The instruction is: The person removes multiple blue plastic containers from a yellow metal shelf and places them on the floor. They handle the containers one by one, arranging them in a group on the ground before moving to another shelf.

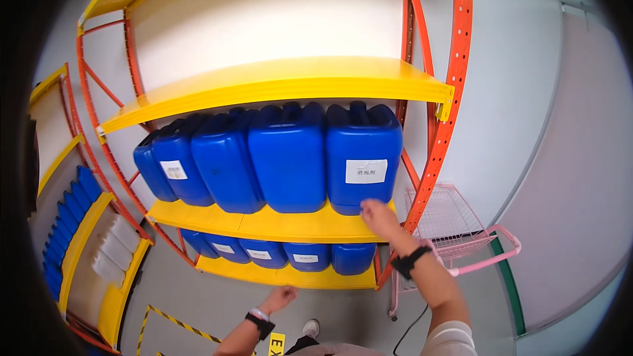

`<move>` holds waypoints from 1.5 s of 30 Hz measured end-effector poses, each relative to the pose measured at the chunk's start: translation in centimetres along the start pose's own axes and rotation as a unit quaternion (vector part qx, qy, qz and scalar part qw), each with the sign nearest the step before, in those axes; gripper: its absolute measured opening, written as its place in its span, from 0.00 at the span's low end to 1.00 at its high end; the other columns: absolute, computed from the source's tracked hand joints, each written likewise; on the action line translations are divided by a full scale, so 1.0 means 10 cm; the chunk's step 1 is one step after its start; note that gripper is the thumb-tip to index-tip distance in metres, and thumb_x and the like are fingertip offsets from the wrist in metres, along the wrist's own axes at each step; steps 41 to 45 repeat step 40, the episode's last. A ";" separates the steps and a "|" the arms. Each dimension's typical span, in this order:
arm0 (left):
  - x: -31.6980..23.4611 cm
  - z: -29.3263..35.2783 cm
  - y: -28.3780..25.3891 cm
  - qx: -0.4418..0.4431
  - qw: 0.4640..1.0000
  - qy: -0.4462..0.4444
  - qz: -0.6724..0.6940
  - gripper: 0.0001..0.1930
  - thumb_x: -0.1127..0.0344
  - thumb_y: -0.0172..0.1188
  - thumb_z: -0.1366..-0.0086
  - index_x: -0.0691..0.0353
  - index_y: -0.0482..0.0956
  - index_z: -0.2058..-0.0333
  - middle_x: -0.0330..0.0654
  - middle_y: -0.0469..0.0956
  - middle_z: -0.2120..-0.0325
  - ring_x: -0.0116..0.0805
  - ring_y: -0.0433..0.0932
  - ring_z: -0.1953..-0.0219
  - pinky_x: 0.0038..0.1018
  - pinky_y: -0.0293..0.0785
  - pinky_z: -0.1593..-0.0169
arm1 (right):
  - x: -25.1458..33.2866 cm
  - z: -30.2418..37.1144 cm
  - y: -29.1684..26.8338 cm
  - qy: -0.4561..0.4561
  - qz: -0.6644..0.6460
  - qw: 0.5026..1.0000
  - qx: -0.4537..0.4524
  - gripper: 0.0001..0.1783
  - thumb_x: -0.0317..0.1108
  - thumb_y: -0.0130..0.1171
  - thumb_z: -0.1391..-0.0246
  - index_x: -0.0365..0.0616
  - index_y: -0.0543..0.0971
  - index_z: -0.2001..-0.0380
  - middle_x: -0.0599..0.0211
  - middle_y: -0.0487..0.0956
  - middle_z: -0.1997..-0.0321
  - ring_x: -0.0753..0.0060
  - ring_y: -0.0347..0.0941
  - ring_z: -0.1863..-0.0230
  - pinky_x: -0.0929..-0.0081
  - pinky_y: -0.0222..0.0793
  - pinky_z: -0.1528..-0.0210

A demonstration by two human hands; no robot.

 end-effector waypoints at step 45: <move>-2.74 -2.74 -1.14 -0.124 0.926 0.343 0.096 0.15 0.68 0.56 0.45 0.62 0.69 0.58 0.43 0.65 0.63 0.33 0.66 0.65 0.22 0.69 0.64 | 0.48 -1.45 -0.70 0.308 0.324 0.891 0.077 0.21 0.46 0.58 0.63 0.44 0.76 0.66 0.52 0.76 0.65 0.54 0.72 0.61 0.65 0.67 0.59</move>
Point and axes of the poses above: each hand's wrist, its own z-axis away from the middle knuckle, its own y-axis out of the palm, x = y × z, the point moved 2 cm from there along -z, towards the middle knuckle
